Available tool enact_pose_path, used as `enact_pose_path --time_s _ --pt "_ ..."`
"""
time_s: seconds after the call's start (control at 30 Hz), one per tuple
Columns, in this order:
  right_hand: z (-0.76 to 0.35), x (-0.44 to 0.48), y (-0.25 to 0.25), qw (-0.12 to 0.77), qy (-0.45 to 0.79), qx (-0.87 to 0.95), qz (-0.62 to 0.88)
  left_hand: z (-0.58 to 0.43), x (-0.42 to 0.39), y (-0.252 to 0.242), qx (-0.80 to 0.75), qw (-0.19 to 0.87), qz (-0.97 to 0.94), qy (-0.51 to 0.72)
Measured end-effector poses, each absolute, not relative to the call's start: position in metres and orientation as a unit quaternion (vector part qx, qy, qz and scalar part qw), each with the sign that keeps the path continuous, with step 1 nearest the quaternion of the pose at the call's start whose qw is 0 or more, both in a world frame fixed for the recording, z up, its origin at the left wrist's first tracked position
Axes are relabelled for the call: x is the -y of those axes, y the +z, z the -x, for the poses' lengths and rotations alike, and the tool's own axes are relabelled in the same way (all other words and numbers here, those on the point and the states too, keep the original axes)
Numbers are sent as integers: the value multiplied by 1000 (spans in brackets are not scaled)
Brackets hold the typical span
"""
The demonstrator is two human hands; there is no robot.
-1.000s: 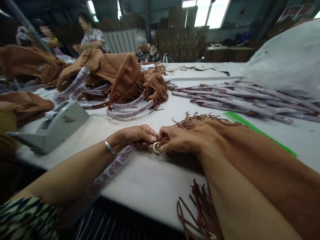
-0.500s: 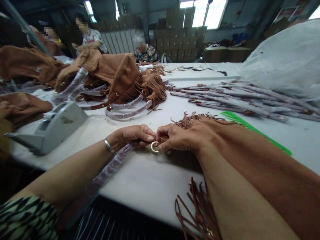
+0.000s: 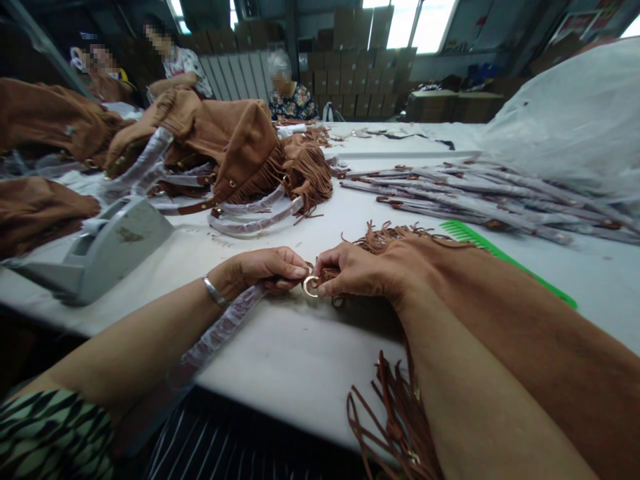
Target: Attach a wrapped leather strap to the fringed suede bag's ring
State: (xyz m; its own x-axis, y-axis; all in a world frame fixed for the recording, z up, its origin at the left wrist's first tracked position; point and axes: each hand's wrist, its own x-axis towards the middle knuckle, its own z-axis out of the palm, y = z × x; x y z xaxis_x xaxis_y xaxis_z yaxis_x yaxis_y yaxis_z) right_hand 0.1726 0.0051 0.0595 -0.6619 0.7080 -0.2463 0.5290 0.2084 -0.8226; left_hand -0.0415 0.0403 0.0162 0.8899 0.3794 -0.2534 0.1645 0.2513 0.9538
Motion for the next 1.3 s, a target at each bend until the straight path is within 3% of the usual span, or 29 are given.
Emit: enact_pose_path --time_s 0.5,0.9,1.3 --pt "-174 -9 50 102 483 775 393 43 -39 16 -211 760 -608 86" --pt "-165 -6 52 122 486 737 455 40 -36 23 -284 715 -636 68" --pt "-157 -6 48 188 503 688 489 42 -46 24 -246 691 -678 -49"
